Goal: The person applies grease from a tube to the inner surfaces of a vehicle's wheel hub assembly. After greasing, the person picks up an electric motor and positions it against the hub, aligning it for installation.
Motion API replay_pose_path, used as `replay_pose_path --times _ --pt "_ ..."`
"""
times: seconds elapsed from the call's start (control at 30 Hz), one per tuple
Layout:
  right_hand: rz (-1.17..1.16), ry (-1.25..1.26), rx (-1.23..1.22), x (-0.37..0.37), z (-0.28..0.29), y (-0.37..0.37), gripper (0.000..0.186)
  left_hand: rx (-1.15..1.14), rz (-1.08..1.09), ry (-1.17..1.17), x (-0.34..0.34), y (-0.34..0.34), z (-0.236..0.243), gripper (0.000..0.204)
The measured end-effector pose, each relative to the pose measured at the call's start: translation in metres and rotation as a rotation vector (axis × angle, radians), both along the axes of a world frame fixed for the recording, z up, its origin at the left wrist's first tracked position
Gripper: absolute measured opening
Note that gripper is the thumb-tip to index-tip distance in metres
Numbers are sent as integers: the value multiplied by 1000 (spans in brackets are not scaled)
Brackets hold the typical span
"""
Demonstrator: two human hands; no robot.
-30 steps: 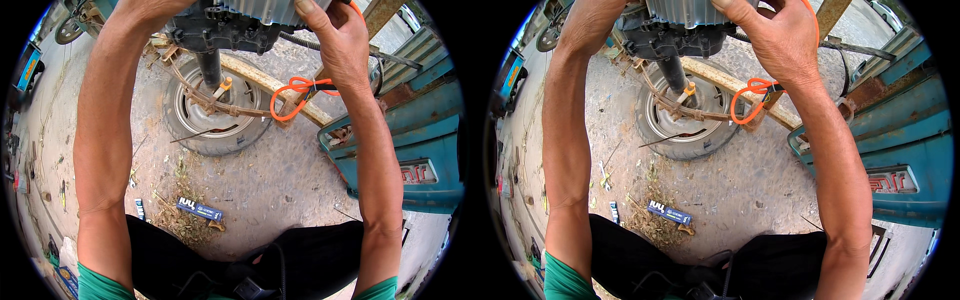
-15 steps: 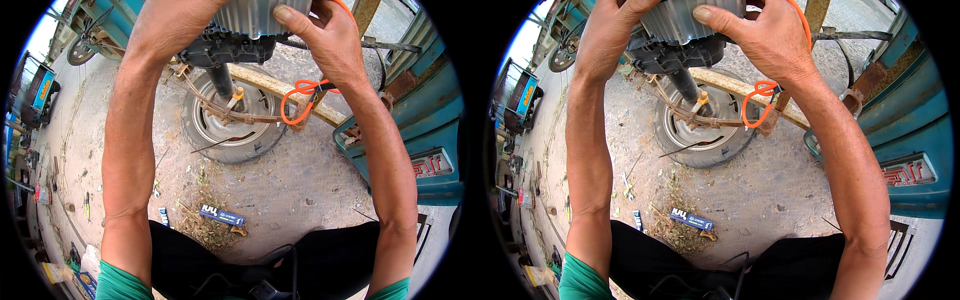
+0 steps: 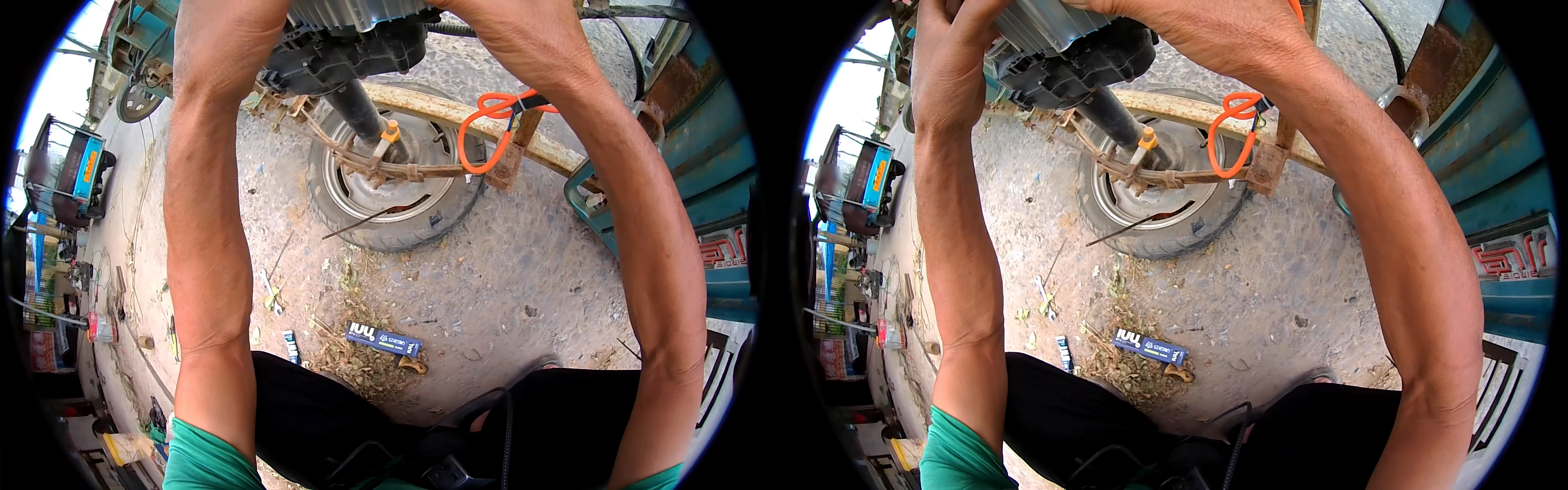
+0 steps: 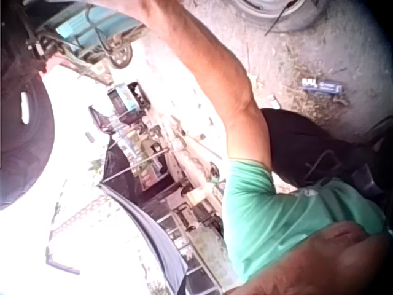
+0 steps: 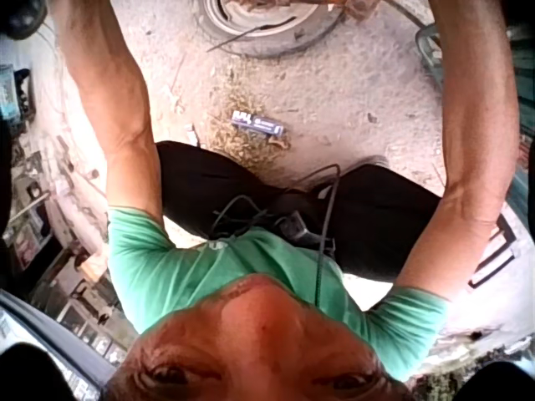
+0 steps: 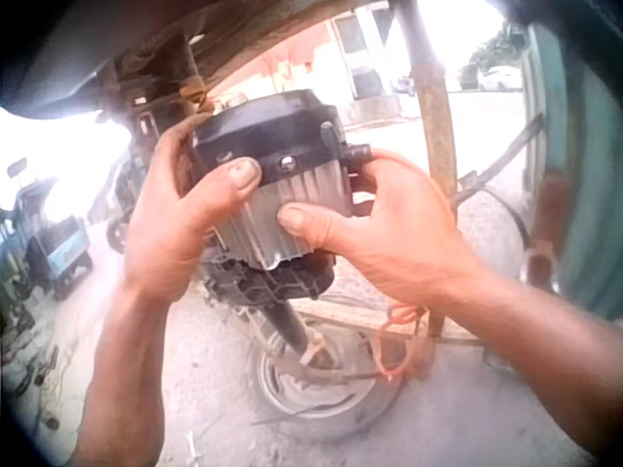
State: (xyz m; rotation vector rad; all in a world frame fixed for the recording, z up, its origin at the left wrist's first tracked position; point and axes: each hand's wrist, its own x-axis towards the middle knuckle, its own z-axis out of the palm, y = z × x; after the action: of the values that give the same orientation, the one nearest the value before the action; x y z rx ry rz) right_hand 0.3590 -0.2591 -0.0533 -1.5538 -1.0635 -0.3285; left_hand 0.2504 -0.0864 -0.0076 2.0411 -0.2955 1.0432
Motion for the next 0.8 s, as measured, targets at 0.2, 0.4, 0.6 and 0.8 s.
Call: replay_pose_path --times 0.2,0.4,0.6,0.8 --pt "-10 -28 -8 0 0 -2 68 59 -62 9 -2 5 -1 97" --pt "164 142 62 -20 3 -2 70 78 21 -18 -3 -3 -3 102" --pt "168 82 40 -12 -1 0 78 125 -178 7 -6 12 -4 99" --pt "-161 94 -82 -44 8 14 99 -28 -116 -2 -26 17 -24 91"
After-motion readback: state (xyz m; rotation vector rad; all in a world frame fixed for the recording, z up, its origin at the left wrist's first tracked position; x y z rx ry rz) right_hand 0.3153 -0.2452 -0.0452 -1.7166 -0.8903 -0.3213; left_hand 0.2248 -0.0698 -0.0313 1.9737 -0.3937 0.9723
